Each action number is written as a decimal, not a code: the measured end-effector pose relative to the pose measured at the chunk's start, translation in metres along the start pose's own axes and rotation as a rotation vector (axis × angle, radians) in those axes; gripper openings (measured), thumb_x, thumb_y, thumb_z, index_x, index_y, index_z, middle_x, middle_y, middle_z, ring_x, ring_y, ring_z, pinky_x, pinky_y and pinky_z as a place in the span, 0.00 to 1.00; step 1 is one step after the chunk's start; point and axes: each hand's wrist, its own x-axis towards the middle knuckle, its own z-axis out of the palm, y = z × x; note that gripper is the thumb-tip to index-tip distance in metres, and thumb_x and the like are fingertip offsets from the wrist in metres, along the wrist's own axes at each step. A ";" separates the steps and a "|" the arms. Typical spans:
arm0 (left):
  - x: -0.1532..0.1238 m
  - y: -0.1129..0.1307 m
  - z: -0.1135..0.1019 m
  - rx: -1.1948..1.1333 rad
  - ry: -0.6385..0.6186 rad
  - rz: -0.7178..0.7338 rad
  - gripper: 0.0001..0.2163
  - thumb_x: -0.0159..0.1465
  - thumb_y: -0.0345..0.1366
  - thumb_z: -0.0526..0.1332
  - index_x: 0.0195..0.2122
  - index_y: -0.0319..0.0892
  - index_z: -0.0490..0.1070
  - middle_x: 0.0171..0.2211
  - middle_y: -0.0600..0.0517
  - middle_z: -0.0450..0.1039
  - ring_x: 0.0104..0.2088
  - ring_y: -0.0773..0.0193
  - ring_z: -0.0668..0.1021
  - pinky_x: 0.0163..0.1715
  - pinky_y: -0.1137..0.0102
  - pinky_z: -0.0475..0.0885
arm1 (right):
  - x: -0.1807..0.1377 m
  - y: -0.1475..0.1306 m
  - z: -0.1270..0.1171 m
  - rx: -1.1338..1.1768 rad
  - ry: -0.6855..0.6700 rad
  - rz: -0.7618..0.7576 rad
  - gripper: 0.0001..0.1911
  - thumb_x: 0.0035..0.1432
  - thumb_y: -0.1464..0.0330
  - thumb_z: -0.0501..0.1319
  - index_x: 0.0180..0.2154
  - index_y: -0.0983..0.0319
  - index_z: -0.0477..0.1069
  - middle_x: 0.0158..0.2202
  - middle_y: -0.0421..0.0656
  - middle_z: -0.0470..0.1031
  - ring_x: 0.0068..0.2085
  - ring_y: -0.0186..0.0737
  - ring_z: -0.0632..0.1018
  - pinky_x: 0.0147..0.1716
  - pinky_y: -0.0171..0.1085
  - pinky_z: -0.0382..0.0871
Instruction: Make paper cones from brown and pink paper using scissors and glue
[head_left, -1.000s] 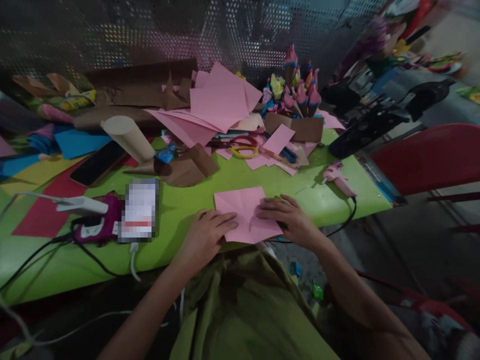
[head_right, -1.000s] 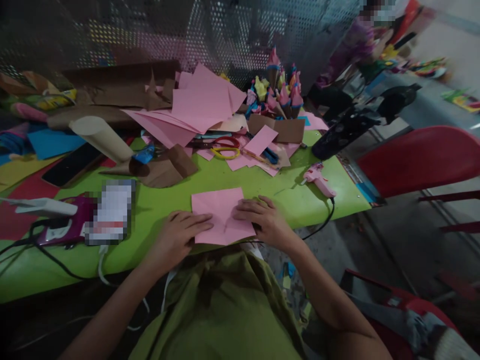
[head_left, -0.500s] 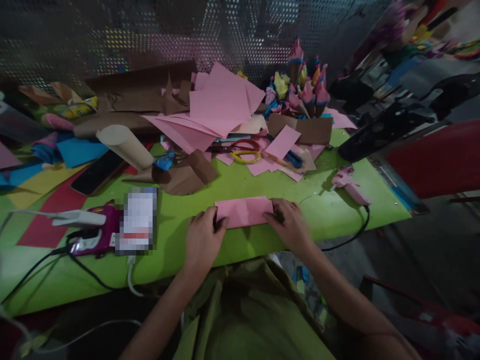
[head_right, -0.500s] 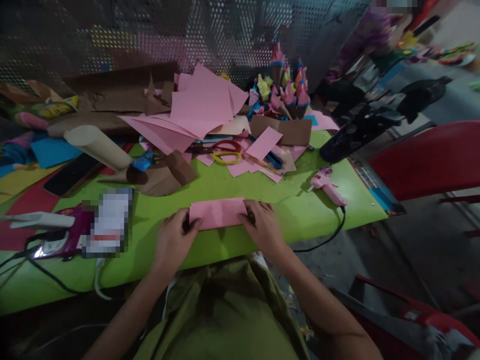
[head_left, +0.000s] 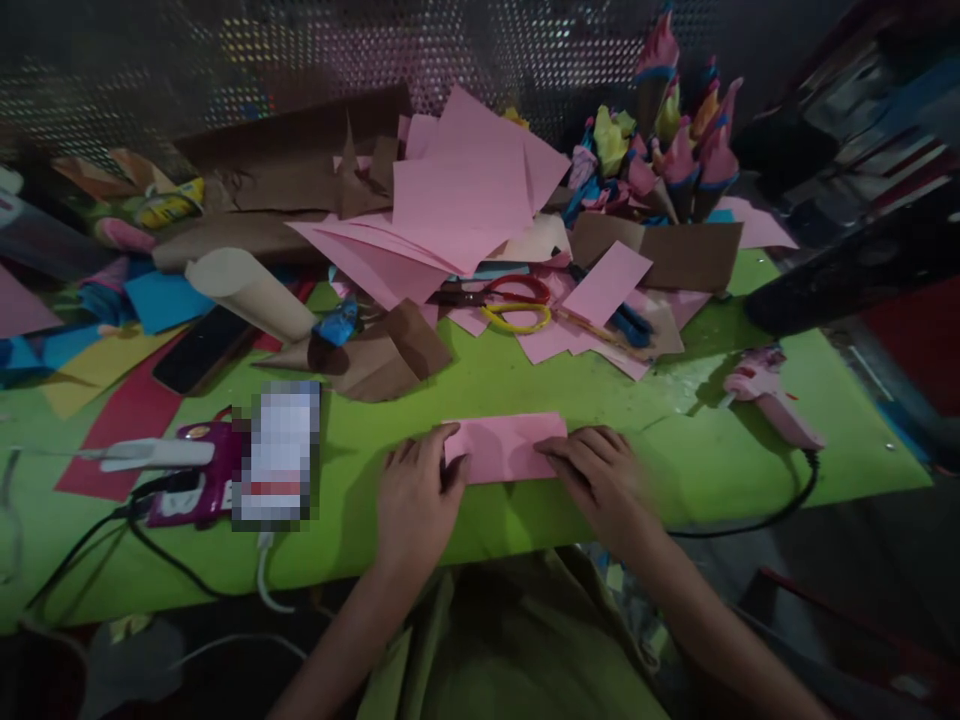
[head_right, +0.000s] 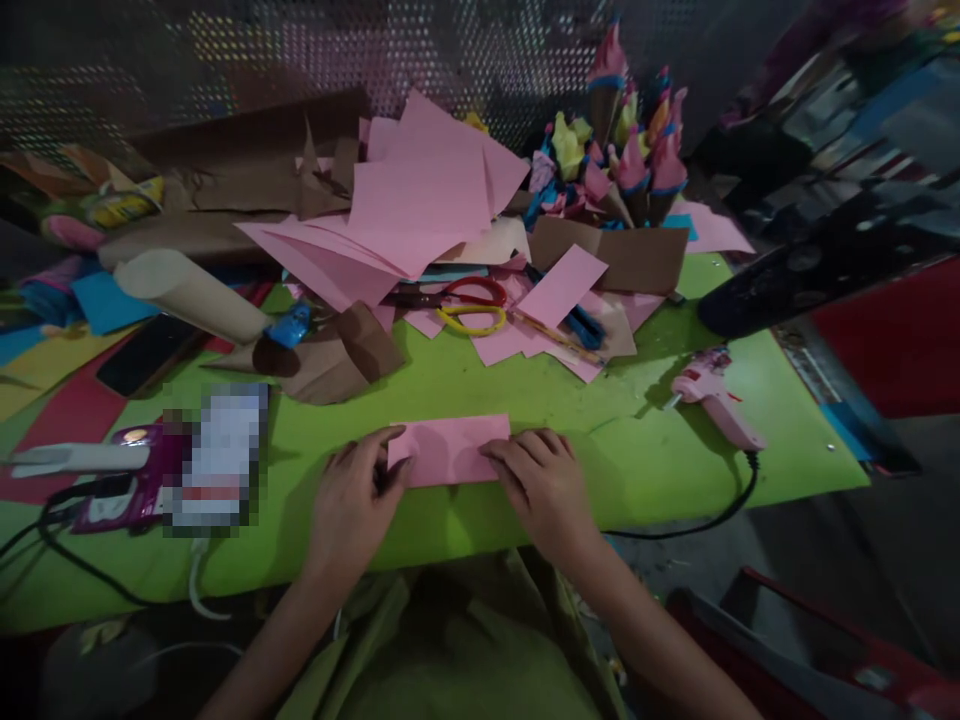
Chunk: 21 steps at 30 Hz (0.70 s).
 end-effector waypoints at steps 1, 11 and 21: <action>0.000 -0.001 0.000 0.006 0.003 0.006 0.12 0.66 0.33 0.62 0.51 0.43 0.72 0.33 0.52 0.80 0.36 0.58 0.80 0.37 0.63 0.73 | 0.000 0.000 0.000 -0.001 0.004 -0.004 0.13 0.71 0.66 0.54 0.43 0.58 0.77 0.35 0.44 0.79 0.39 0.44 0.74 0.39 0.43 0.64; 0.002 0.000 0.000 0.064 0.021 0.047 0.09 0.67 0.33 0.61 0.48 0.42 0.73 0.33 0.50 0.80 0.34 0.59 0.80 0.35 0.64 0.72 | -0.001 -0.001 0.003 0.037 0.020 -0.007 0.13 0.71 0.68 0.54 0.47 0.60 0.77 0.36 0.45 0.79 0.39 0.44 0.75 0.40 0.45 0.67; 0.002 -0.006 0.003 0.032 -0.003 0.027 0.11 0.68 0.37 0.58 0.49 0.42 0.74 0.32 0.50 0.80 0.32 0.59 0.79 0.34 0.63 0.72 | 0.001 -0.008 -0.002 -0.123 0.028 -0.008 0.14 0.72 0.69 0.53 0.48 0.58 0.78 0.34 0.43 0.78 0.39 0.43 0.73 0.38 0.42 0.59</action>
